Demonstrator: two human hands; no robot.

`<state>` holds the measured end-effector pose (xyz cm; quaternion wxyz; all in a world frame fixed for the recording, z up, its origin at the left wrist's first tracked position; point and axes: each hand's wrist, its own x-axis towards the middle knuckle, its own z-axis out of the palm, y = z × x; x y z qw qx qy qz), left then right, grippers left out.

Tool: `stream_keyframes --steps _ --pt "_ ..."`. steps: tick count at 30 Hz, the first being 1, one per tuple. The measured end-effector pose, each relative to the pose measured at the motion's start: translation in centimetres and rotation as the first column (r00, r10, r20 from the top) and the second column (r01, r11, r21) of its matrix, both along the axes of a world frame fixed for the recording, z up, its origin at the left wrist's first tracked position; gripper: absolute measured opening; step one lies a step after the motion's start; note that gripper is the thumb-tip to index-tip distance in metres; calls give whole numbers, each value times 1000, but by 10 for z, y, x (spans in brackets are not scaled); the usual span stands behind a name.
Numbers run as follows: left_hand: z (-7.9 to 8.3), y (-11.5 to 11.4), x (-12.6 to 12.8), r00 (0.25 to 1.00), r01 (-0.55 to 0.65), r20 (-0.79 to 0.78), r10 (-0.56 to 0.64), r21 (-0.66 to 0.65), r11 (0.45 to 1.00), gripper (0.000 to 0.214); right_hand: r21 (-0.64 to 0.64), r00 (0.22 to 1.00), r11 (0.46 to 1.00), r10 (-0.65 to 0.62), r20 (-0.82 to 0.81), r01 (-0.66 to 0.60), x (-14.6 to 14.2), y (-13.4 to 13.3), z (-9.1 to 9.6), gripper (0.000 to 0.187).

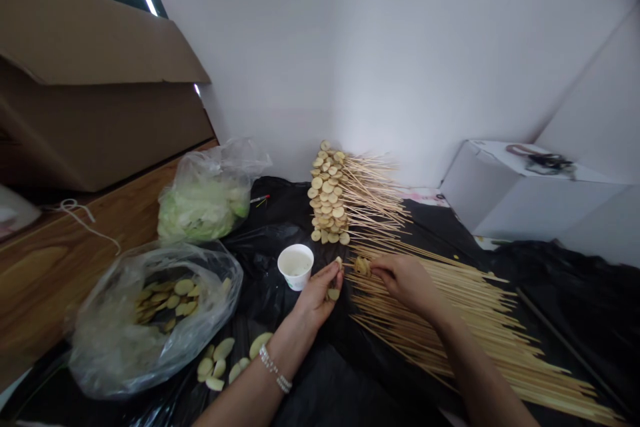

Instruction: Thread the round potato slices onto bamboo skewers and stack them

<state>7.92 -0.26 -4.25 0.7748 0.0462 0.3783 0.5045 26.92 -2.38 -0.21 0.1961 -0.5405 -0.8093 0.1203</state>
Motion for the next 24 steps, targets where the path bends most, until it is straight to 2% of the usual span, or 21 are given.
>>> stream_keyframes --steps 5,12,18,24 --pt "-3 -1 2 999 -12 -44 12 9 1000 16 -51 999 999 10 44 -8 -5 -3 3 27" --pt "-2 -4 4 998 9 -55 -6 45 999 16 11 999 999 -30 31 30 -5 -1 -1 23" --pt "-1 -4 3 998 15 -64 -12 45 999 17 -17 999 1000 -7 50 8 -8 -2 -4 24" --pt "-3 -3 3 996 11 -94 -5 62 998 18 44 999 998 -35 24 34 -11 -1 -10 21"
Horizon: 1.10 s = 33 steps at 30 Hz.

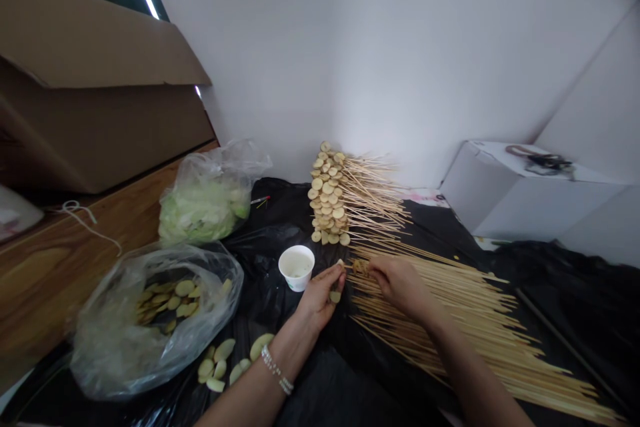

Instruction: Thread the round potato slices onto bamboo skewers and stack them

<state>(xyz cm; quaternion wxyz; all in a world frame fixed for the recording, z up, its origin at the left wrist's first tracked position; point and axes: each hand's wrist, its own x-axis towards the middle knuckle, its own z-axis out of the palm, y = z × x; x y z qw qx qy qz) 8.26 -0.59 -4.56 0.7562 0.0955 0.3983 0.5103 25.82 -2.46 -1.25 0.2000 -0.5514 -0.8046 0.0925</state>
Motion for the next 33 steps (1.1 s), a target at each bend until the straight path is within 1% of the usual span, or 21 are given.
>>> stream_keyframes --steps 5,8,12,16,21,24,28,33 --pt "-1 -1 0 1000 13 -6 -13 17 1000 17 -50 999 998 29 27 -28 -2 -2 -1 22" --pt "-1 -2 1 1000 21 -4 -21 8 1000 17 -46 999 999 27 37 -25 -3 -3 0 22" --pt "1 -2 1 1000 28 3 -28 -2 1000 17 -28 1000 999 24 3 -24 -4 -2 0 22" --pt "3 -2 1 1000 12 -11 -12 4 1000 17 -37 998 998 40 -41 -42 -5 0 -5 22" --pt "-2 -1 1 999 33 -13 -32 22 999 14 -41 996 998 51 -71 -54 -8 1 -12 22" --pt "-5 -1 1 999 40 -2 -40 27 999 14 -33 996 998 52 -75 -55 -9 2 -12 23" --pt "2 -1 0 999 30 30 -30 10 1000 13 -14 994 998 56 -98 -57 -8 2 -8 23" --pt "13 0 -2 995 -40 90 42 -16 999 10 23 984 998 61 -169 -58 -8 2 -6 22"
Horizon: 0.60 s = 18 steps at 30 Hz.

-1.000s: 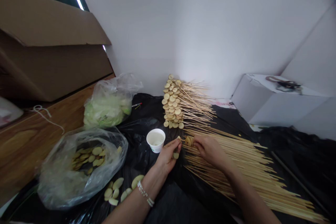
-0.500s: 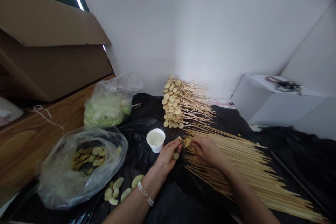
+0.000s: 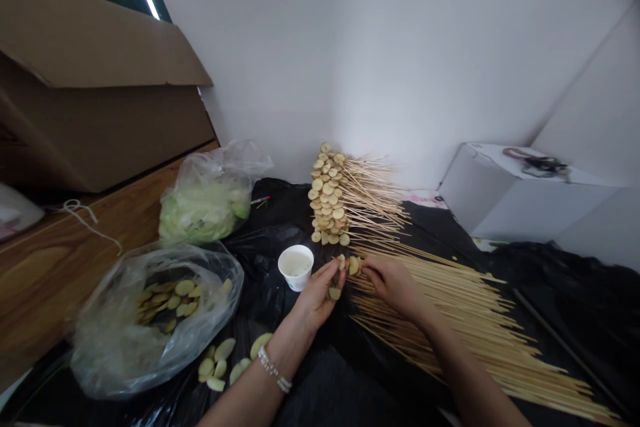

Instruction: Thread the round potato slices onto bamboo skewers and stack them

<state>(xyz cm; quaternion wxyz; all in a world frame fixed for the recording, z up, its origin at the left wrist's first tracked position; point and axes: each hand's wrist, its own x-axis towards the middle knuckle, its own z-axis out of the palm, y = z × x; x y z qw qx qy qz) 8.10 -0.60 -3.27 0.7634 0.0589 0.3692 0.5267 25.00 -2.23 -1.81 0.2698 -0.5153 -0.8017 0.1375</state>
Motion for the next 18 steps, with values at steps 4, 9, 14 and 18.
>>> stream_keyframes --steps 4,9,14,18 --pt "4 1 -1 994 -6 112 14 -73 997 7 19 999 999 -31 -10 32 1 1 -1 23" --pt "6 0 -5 952 184 282 -120 -212 960 26 35 985 994 -94 -148 100 0 1 3 21" --pt "8 -2 -7 929 194 350 -121 -181 964 33 44 969 994 -89 -229 102 -10 -6 9 15" --pt "9 -2 -7 934 213 320 -158 -144 966 32 4 967 1000 -13 -256 14 -21 -14 12 17"
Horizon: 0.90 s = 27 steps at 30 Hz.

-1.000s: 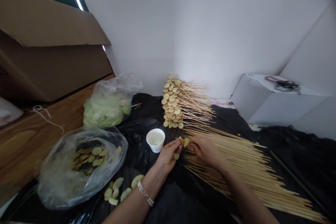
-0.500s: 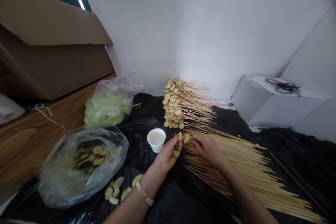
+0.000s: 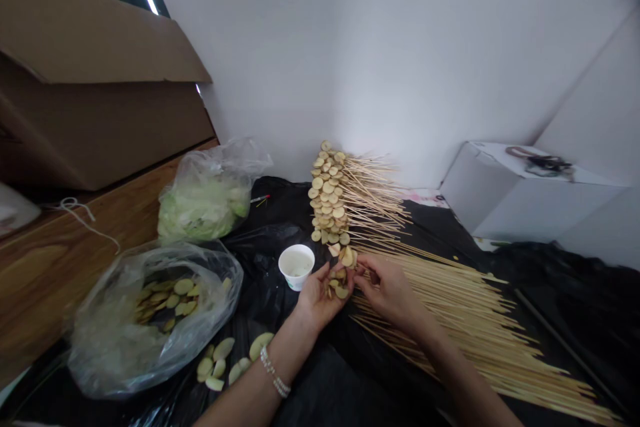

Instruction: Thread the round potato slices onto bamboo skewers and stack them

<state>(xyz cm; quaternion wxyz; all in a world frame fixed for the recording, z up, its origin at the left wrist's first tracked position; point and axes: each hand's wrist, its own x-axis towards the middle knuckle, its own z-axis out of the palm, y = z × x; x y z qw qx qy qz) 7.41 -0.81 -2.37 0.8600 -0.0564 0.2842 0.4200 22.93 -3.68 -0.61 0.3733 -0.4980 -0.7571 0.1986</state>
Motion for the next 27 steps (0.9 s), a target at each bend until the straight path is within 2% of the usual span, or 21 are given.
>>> stream_keyframes --steps 3,12,19,27 --pt "-1 0 0 1000 20 -3 -20 51 998 30 -41 997 997 68 -38 -70 -6 -4 -1 19" --pt "-2 -4 2 996 78 45 -83 92 993 36 -105 990 988 103 -95 -112 -12 -6 0 15" --pt "-4 -4 1 992 73 95 -83 101 992 41 -71 997 995 74 -7 -75 -12 -4 -6 23" --pt "-1 -7 2 991 91 90 -100 103 991 41 -112 998 993 32 61 -25 -14 -4 -12 26"
